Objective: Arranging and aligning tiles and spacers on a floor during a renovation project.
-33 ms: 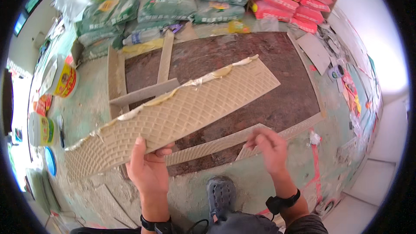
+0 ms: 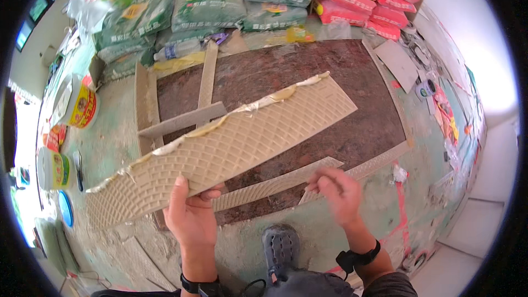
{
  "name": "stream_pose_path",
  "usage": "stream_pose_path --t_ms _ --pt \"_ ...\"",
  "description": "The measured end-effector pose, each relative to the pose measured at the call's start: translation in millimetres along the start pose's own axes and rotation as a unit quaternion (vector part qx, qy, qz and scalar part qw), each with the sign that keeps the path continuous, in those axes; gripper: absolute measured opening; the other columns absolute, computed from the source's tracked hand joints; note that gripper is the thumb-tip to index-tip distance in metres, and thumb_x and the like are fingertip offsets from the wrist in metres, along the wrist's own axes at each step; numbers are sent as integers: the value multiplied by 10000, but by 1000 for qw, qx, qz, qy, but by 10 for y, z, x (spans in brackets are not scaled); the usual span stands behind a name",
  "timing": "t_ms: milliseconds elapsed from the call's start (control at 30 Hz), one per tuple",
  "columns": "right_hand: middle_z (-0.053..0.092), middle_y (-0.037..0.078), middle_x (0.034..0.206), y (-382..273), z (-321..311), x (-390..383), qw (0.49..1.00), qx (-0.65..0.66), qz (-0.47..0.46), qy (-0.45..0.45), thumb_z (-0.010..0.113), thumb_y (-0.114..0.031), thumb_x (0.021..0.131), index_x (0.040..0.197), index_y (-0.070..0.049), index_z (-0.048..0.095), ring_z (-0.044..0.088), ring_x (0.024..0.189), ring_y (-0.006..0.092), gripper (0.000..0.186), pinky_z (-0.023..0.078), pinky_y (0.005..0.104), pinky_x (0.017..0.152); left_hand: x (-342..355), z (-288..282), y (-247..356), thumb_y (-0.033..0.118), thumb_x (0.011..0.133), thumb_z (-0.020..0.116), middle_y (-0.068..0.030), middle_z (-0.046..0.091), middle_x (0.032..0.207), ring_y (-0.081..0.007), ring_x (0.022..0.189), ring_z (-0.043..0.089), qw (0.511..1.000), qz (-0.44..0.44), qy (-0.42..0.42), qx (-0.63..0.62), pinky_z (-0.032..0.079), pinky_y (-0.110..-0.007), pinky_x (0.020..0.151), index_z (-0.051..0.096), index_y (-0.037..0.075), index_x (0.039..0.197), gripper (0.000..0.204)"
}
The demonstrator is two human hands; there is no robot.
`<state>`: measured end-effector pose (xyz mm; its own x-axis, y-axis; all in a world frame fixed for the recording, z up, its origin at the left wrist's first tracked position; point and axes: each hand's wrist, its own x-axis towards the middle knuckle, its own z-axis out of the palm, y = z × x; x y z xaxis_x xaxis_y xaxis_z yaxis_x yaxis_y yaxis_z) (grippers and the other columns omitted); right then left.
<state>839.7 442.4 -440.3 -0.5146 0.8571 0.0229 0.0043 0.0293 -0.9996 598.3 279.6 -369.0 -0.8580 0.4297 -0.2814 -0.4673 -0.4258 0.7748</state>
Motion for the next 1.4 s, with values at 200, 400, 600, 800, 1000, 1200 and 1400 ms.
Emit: stream_pose_path --t_ms 200,400,600,800,1000,1200,1400 --pt "668 168 1263 -585 284 288 748 -482 -456 -3 769 -121 912 1175 -11 710 674 1014 328 292 546 457 845 -143 274 -359 144 1031 580 -230 731 1136 -362 863 770 995 -94 27 1 662 -406 694 570 -104 1309 373" --pt "691 192 1172 -525 134 576 674 -536 -480 -167 705 -27 794 1160 44 714 677 1030 356 373 548 478 857 -525 413 -699 205 1078 601 -141 744 1114 -257 930 742 973 -220 -29 57 612 -359 723 690 -54 1170 289" --pt "682 186 995 -289 -97 655 708 -495 -467 -189 669 -3 748 1043 61 697 651 849 349 303 503 454 710 -633 239 -890 375 1075 649 -88 732 1103 -179 976 681 958 -192 -145 154 572 -345 780 700 -25 1227 431" --pt "563 135 817 -60 -29 579 755 -464 -381 -265 664 21 703 940 49 679 544 721 320 240 395 438 619 -500 -245 -752 408 1032 708 -113 734 1150 -208 1042 688 906 -221 -217 290 564 -386 905 690 -48 1242 503" --pt "559 124 820 155 -14 391 752 -478 -360 -276 656 20 651 934 39 691 549 741 327 286 409 441 639 -911 -1311 -532 389 1074 626 -202 624 1372 -305 1203 653 936 -130 175 276 533 -432 1016 449 -27 1465 598" --pt "567 111 828 337 38 244 753 -468 -350 -301 665 13 612 936 26 700 559 746 309 326 414 438 661 -654 -2020 -319 406 1132 477 -233 450 1545 -337 1396 506 931 6 358 64 433 -487 1148 253 29 1604 644" --pt "605 98 869 428 14 151 733 -505 -332 -312 680 -3 625 939 16 704 590 772 292 315 438 427 691 -540 -2106 -408 386 1154 406 -210 424 1609 -327 1432 485 951 14 299 79 409 -491 1182 247 -21 1634 649"
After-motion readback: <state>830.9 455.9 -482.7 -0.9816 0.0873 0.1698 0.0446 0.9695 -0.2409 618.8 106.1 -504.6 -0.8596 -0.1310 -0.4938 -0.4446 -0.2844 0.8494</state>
